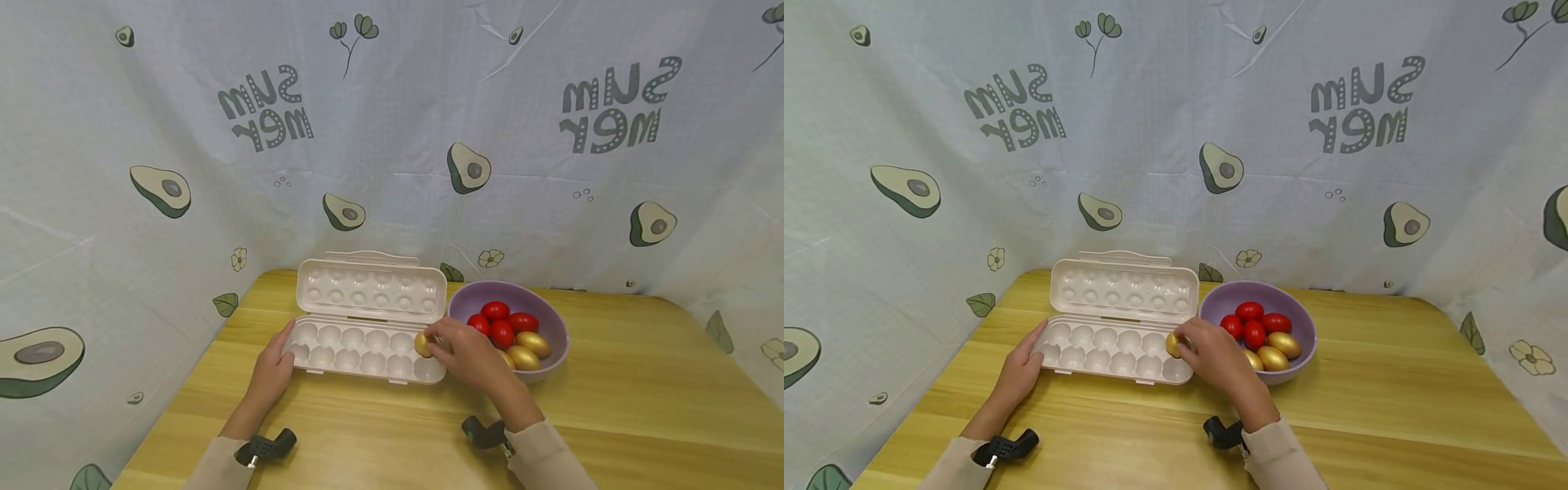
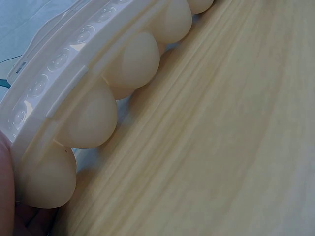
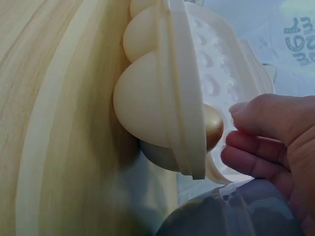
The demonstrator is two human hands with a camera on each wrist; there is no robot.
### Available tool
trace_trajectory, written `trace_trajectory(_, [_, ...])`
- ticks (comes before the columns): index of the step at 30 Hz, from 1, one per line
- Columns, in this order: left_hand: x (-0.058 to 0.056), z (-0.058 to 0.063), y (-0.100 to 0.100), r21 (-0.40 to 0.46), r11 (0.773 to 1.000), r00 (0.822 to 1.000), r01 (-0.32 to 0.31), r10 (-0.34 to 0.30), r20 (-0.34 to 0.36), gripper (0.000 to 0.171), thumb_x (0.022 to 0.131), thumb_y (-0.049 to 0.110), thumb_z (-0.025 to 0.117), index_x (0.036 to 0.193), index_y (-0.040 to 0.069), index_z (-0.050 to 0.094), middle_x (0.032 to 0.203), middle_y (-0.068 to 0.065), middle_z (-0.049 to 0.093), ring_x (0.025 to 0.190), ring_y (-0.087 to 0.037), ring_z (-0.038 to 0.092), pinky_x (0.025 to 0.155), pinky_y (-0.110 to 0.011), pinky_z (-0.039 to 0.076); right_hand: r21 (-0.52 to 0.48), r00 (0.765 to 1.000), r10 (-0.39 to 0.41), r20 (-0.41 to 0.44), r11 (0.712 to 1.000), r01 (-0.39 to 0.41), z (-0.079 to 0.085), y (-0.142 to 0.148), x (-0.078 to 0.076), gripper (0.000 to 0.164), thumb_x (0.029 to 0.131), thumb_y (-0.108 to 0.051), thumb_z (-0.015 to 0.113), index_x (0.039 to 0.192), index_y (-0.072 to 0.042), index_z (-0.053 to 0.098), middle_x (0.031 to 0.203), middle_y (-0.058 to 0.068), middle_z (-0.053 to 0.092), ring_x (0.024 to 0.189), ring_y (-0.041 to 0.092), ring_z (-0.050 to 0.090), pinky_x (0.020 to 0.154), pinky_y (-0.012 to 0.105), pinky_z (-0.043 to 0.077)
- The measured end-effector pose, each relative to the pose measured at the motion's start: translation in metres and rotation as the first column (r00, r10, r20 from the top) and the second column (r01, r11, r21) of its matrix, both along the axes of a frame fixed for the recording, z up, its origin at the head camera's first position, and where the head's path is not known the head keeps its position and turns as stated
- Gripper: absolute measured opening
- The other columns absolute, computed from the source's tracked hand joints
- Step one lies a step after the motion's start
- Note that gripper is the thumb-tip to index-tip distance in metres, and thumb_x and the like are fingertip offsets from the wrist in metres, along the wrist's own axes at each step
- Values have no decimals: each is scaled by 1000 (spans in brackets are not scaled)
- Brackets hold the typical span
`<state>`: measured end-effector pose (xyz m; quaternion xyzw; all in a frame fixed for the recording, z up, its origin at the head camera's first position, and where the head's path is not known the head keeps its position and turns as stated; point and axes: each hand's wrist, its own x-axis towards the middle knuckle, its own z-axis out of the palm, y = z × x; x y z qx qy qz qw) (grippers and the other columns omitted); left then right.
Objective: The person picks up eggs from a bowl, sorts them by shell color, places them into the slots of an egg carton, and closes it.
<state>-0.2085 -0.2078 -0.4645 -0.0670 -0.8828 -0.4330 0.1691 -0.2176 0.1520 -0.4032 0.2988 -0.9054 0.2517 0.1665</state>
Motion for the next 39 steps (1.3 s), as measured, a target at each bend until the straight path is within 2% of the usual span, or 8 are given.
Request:
trace_trajectory(7, [-1, -2, 0, 10, 1000, 1000, 5, -5, -10, 58, 82, -3, 38, 139, 4, 33, 139, -18, 36, 128, -32, 31, 104, -48, 27, -168, 997, 39, 69, 985, -28, 4, 7, -2, 16, 80, -17, 66, 96, -15, 65, 90, -10, 62, 81, 8, 56, 73, 31, 51])
trace_trajectory(11, [-1, -3, 0, 10, 1000, 1000, 2, -2, 1, 58, 82, -2, 38, 139, 6, 33, 139, -16, 36, 129, -29, 31, 105, -46, 28, -274, 983, 11, 185, 961, 41, 9, 18, -2, 21, 83, -26, 63, 102, -18, 65, 99, -8, 63, 84, 8, 58, 75, 30, 51])
trace_trajectory(16, [-1, -3, 1, 24, 1000, 1000, 3, -3, 1, 58, 82, -2, 38, 139, 5, 33, 139, -17, 37, 128, -30, 32, 104, -46, 28, -281, 955, -44, 294, 951, 130, 18, 33, -2, 28, 83, -39, 60, 106, -24, 63, 102, -10, 62, 86, 7, 57, 76, 28, 51])
trace_trajectory(21, [-2, -1, 1, 28, 1000, 1000, 8, -8, -3, 57, 83, -2, 38, 139, 5, 33, 139, -17, 37, 128, -31, 32, 104, -47, 28, -292, 938, 11, 347, 952, 97, 30, 45, -2, 28, 83, -32, 62, 108, -18, 63, 101, -7, 61, 87, 13, 58, 70, 26, 53])
trace_trajectory(25, [-2, 0, 1, 17, 1000, 1000, 7, -7, -6, 57, 83, -2, 38, 139, 5, 34, 139, -17, 37, 128, -30, 32, 104, -46, 28, -312, 921, 48, 387, 946, 82, 46, 49, 8, 27, 83, -22, 64, 107, -12, 63, 103, 3, 62, 88, 20, 59, 67, 25, 53])
trace_trajectory(29, [-3, 0, 1, 39, 999, 1000, 6, -6, 5, 57, 83, -2, 38, 139, 5, 33, 138, -16, 37, 128, -30, 33, 104, -46, 29, -248, 934, 9, 358, 965, 86, 52, 57, 11, 25, 82, -25, 65, 104, -15, 64, 97, -2, 64, 86, 15, 60, 72, 23, 51])
trace_trajectory(34, [-3, -1, 1, 41, 999, 1000, -1, 1, 20, 57, 82, -3, 38, 139, 5, 33, 139, -17, 37, 128, -30, 33, 104, -46, 29, -123, 948, -71, 309, 986, 114, 41, 72, 4, 19, 81, -36, 64, 98, -27, 63, 90, -14, 63, 81, 8, 58, 74, 24, 50])
trace_trajectory(39, [-3, -2, 0, 37, 999, 1000, 5, -5, 21, 58, 82, -3, 37, 139, 5, 32, 139, -17, 36, 128, -30, 32, 105, -46, 28, -34, 925, -133, 356, 987, 155, 43, 77, 6, 24, 80, -33, 65, 101, -21, 65, 94, -9, 63, 85, 12, 56, 76, 30, 51])
